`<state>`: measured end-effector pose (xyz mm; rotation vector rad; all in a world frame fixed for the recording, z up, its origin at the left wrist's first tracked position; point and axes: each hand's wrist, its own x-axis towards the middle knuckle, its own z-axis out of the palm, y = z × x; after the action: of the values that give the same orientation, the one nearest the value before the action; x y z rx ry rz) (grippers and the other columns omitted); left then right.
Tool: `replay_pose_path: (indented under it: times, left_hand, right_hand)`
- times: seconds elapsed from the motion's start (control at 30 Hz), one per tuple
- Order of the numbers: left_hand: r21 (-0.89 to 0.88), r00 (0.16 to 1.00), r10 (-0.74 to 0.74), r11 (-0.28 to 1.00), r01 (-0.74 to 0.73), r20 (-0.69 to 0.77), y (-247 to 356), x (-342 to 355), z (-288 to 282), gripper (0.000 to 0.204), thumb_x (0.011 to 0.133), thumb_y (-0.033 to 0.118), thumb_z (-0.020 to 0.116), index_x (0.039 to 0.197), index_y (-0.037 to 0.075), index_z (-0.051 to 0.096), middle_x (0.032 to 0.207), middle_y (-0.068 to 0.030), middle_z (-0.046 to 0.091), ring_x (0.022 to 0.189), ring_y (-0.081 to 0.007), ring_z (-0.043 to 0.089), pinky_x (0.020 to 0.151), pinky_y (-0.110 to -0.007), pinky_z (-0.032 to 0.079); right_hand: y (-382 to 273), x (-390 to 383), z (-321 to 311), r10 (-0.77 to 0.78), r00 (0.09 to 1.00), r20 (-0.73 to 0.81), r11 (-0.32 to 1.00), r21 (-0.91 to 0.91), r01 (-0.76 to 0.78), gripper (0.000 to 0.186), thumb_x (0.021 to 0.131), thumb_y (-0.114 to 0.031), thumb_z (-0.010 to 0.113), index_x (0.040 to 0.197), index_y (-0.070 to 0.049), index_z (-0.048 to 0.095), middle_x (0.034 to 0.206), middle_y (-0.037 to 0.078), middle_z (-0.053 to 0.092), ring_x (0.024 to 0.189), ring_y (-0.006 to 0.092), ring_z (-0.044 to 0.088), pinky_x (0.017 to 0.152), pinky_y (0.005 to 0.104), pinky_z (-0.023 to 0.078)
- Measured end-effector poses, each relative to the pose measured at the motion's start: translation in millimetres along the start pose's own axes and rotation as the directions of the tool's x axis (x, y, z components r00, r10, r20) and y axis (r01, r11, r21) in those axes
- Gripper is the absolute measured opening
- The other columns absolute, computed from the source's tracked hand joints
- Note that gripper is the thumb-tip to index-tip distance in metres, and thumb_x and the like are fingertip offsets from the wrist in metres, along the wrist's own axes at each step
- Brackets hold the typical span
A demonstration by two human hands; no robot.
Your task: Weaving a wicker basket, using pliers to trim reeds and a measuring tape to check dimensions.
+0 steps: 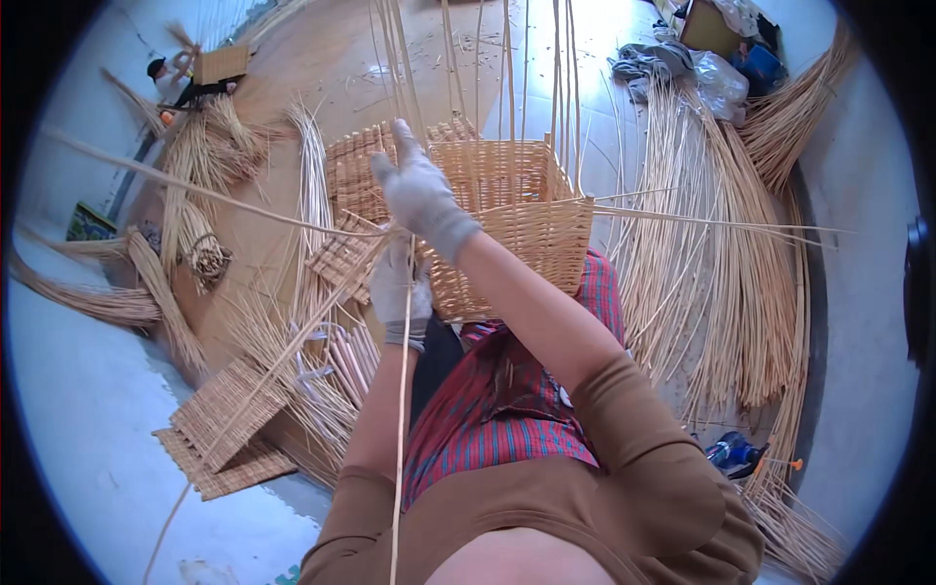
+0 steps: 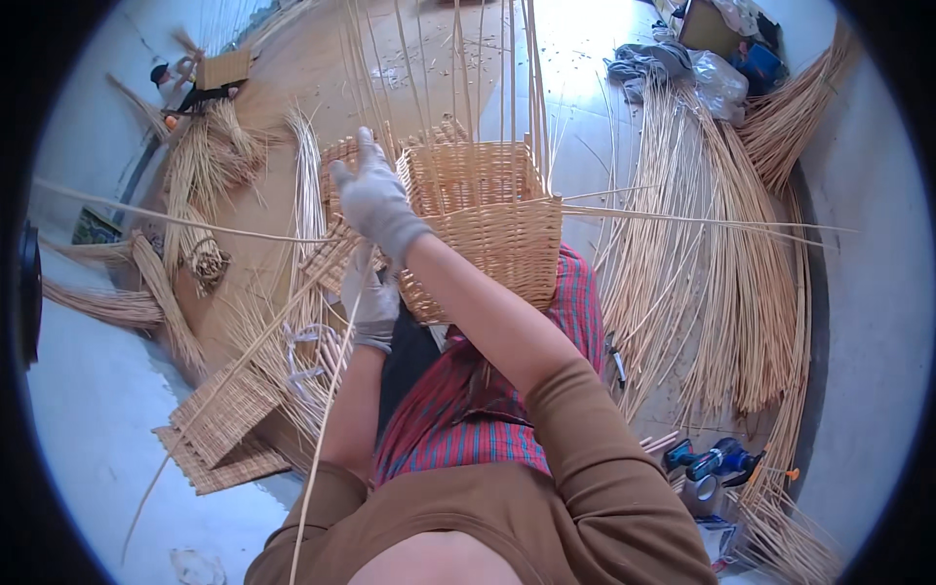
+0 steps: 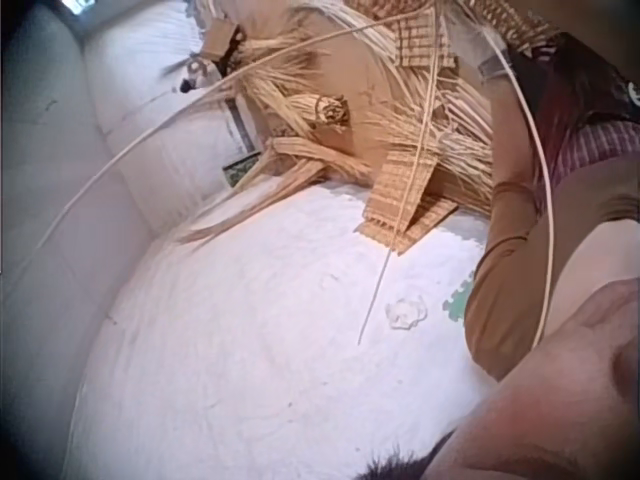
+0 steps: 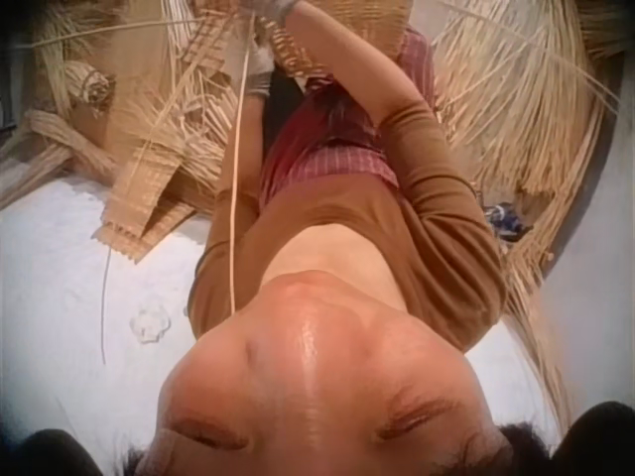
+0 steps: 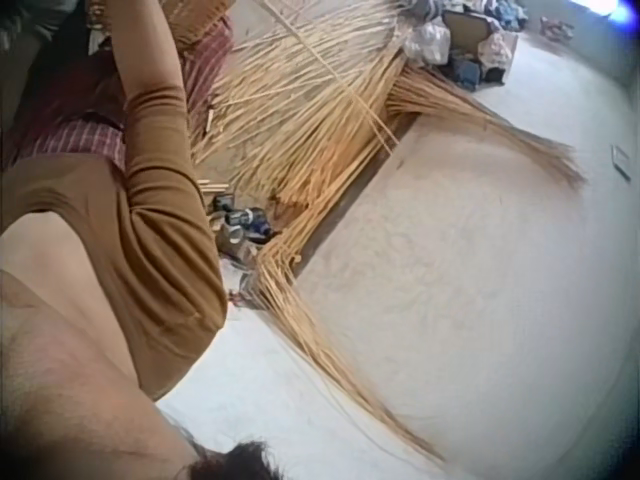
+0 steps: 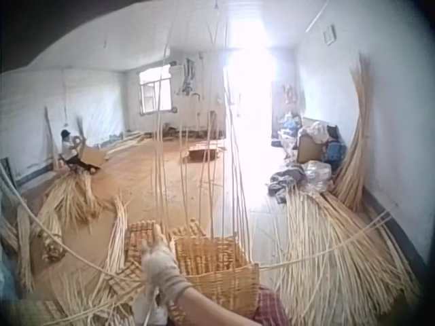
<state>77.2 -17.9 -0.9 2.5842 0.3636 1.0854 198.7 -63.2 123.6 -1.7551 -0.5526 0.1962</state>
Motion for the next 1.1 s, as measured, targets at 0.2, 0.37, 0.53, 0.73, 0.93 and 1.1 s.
replay_pose_path:
  times: [0.2, 0.37, 0.53, 0.73, 0.93, 1.1]
  left_hand:
    - [0.128, 0.985, -0.084, 0.99, 0.066, 0.147, -25.4, 2.8, -11.4, 0.049, 0.087, 0.019, 0.074, 0.132, 0.016, 0.054, 0.094, -0.0165, 0.069, 0.085, -0.0409, 0.068, 0.071, -0.054, 0.051]
    - [0.19, 0.978, -0.063, 0.982, 0.024, 0.201, -19.1, 7.5, -8.2, 0.056, 0.085, 0.022, 0.076, 0.136, 0.026, 0.054, 0.099, -0.0163, 0.07, 0.084, -0.0417, 0.068, 0.071, -0.053, 0.052]
    - [0.058, 0.983, -0.031, 0.998, 0.02, 0.179, -16.5, 17.5, -24.2, 0.055, 0.082, 0.033, 0.081, 0.131, 0.016, 0.063, 0.1, -0.0133, 0.072, 0.085, -0.0353, 0.069, 0.074, -0.046, 0.053]
    - [0.088, 0.982, -0.029, 0.996, 0.013, 0.184, -17.7, 14.1, -14.4, 0.055, 0.08, 0.027, 0.083, 0.131, 0.015, 0.065, 0.099, -0.0123, 0.073, 0.085, -0.0333, 0.071, 0.073, -0.044, 0.055]
    - [-0.065, 0.893, -0.001, 0.997, 0.034, 0.451, 35.1, 28.4, -29.7, 0.075, 0.085, 0.019, 0.08, 0.152, 0.014, 0.047, 0.151, -0.0269, 0.048, 0.119, -0.0408, 0.065, 0.088, -0.045, 0.059]
    - [0.102, 0.91, -0.023, 0.995, -0.021, 0.415, 38.3, 5.4, 21.9, 0.105, 0.086, 0.041, 0.077, 0.165, 0.011, 0.015, 0.158, -0.0305, 0.031, 0.132, -0.0453, 0.052, 0.09, -0.045, 0.057]
  right_hand:
    - [-3.8, -0.7, 22.6, 0.213, 0.976, 0.041, 0.972, -0.11, -0.208, 0.089, 0.099, -0.046, 0.06, 0.164, -0.005, 0.016, 0.158, 0.031, 0.035, 0.147, 0.045, 0.037, 0.122, 0.0434, 0.031]
    - [19.5, -1.4, 18.8, -0.244, 0.95, -0.197, 0.96, 0.092, 0.266, 0.046, 0.102, -0.017, 0.061, 0.145, -0.009, 0.049, 0.129, 0.018, 0.066, 0.11, 0.028, 0.067, 0.091, 0.0357, 0.054]
    - [71.2, -14.6, -67.4, -0.286, 0.931, -0.226, 0.807, 0.467, 0.361, 0.015, 0.108, -0.016, 0.054, 0.115, -0.008, 0.063, 0.087, 0.0, 0.064, 0.068, 0.0088, 0.058, 0.066, 0.0294, 0.054]
    - [111.0, -60.3, -112.5, -0.062, 0.987, -0.146, 0.601, 0.784, 0.153, 0.026, 0.11, -0.03, 0.05, 0.112, -0.007, 0.064, 0.08, 0.002, 0.06, 0.06, 0.0111, 0.054, 0.075, 0.0381, 0.058]
    - [114.3, -81.6, -142.7, 0.276, 0.951, -0.143, 0.763, 0.634, -0.126, 0.023, 0.109, -0.023, 0.053, 0.113, -0.007, 0.068, 0.099, 0.005, 0.073, 0.098, 0.0165, 0.071, 0.089, 0.0348, 0.058]
    - [50.0, 0.9, -109.1, -0.605, 0.748, -0.272, 0.784, -0.037, 0.62, 0.035, 0.1, -0.004, 0.059, 0.135, -0.005, 0.063, 0.125, 0.013, 0.07, 0.101, 0.0169, 0.071, 0.084, 0.0307, 0.058]
